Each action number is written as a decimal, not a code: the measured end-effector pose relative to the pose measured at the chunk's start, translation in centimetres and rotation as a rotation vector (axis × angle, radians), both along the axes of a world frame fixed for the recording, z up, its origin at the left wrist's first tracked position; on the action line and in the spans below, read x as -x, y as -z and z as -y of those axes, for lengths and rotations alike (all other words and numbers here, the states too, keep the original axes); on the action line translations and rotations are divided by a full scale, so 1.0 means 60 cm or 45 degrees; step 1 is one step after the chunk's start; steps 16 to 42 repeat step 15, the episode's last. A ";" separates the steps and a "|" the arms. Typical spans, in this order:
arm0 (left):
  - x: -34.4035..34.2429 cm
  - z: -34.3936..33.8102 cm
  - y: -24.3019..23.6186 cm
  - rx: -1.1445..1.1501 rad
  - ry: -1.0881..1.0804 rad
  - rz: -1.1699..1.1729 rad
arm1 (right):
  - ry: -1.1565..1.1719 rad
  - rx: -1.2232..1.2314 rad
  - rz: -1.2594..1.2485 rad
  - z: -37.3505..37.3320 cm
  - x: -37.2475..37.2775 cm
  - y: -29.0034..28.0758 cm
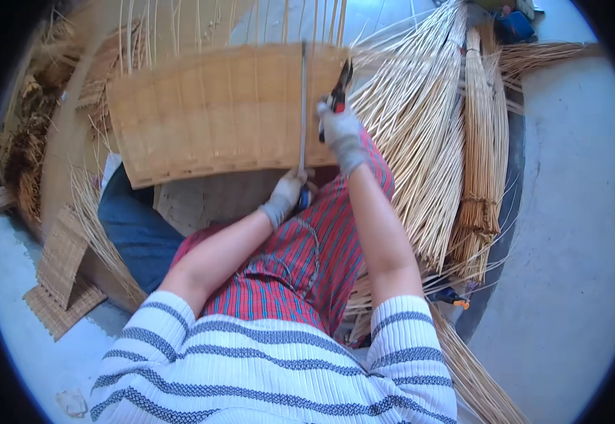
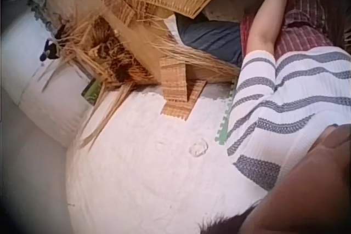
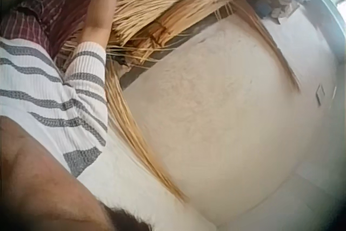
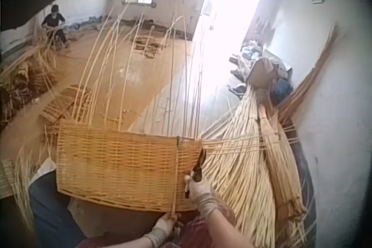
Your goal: Weaving a basket using long straw or wicker strands, including measuring and trimming with shears.
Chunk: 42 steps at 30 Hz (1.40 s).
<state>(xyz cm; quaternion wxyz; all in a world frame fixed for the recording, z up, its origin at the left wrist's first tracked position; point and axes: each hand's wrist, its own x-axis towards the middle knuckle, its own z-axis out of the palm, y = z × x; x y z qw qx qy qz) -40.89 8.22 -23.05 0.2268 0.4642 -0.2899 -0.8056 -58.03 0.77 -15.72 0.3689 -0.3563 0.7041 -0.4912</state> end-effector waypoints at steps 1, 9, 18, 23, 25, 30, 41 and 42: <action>-0.021 -0.014 -0.014 0.065 0.054 0.073 | 0.097 -0.092 0.078 -0.012 -0.010 0.013; -0.122 0.166 -0.233 1.854 -0.253 0.725 | -0.025 0.038 -0.136 -0.135 -0.057 -0.018; -0.115 0.266 -0.319 2.082 0.566 1.443 | -0.591 -0.632 -1.148 -0.042 -0.032 -0.412; -0.115 0.266 -0.319 2.082 0.566 1.443 | -0.591 -0.632 -1.148 -0.042 -0.032 -0.412; -0.115 0.266 -0.319 2.082 0.566 1.443 | -0.591 -0.632 -1.148 -0.042 -0.032 -0.412; -0.115 0.266 -0.319 2.082 0.566 1.443 | -0.591 -0.632 -1.148 -0.042 -0.032 -0.412; -0.115 0.266 -0.319 2.082 0.566 1.443 | -0.591 -0.632 -1.148 -0.042 -0.032 -0.412; -0.115 0.266 -0.319 2.082 0.566 1.443 | -0.591 -0.632 -1.148 -0.042 -0.032 -0.412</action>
